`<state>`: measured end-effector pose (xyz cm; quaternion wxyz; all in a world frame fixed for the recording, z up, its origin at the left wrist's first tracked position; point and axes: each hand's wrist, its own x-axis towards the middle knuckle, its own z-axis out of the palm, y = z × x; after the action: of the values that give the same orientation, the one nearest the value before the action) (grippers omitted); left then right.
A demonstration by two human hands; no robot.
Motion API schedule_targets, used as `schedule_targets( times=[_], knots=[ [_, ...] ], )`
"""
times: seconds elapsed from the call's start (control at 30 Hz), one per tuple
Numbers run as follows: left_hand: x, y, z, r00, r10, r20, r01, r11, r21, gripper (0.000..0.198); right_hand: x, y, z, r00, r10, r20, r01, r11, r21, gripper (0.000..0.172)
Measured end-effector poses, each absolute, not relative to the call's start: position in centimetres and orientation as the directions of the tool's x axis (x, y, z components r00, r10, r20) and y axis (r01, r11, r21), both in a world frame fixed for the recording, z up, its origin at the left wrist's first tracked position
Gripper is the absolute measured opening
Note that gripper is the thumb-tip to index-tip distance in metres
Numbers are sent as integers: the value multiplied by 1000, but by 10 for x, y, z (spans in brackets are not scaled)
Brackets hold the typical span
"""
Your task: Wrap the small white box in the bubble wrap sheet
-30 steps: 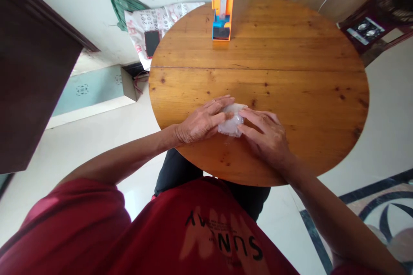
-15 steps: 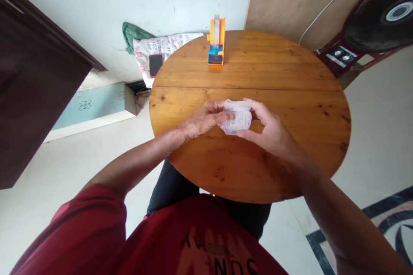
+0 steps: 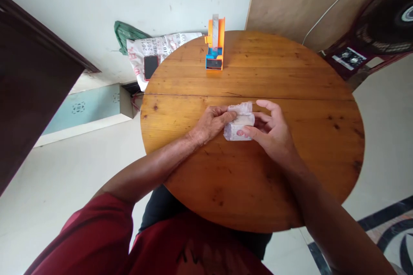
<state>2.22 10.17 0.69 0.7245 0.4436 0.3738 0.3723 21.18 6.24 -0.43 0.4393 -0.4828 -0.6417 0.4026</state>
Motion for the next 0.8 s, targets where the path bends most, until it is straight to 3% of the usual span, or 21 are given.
schedule_targets(
  times=[0.17,0.4,0.63,0.8],
  knots=[
    [20,104,2,389,903,-182,-224,284,932,37,199,54,-4,-46,964,263,262,265,-928,56],
    [18,102,3,382,912,-151,-210,244,947,42,201,53,3,-177,941,289,413,338,-846,37],
    [20,100,3,375,912,-166,-226,264,938,38,204,55,13,-264,920,289,484,386,-786,45],
    [22,99,2,381,912,-148,-237,251,938,42,205,58,16,-316,902,292,507,421,-752,42]
  ],
)
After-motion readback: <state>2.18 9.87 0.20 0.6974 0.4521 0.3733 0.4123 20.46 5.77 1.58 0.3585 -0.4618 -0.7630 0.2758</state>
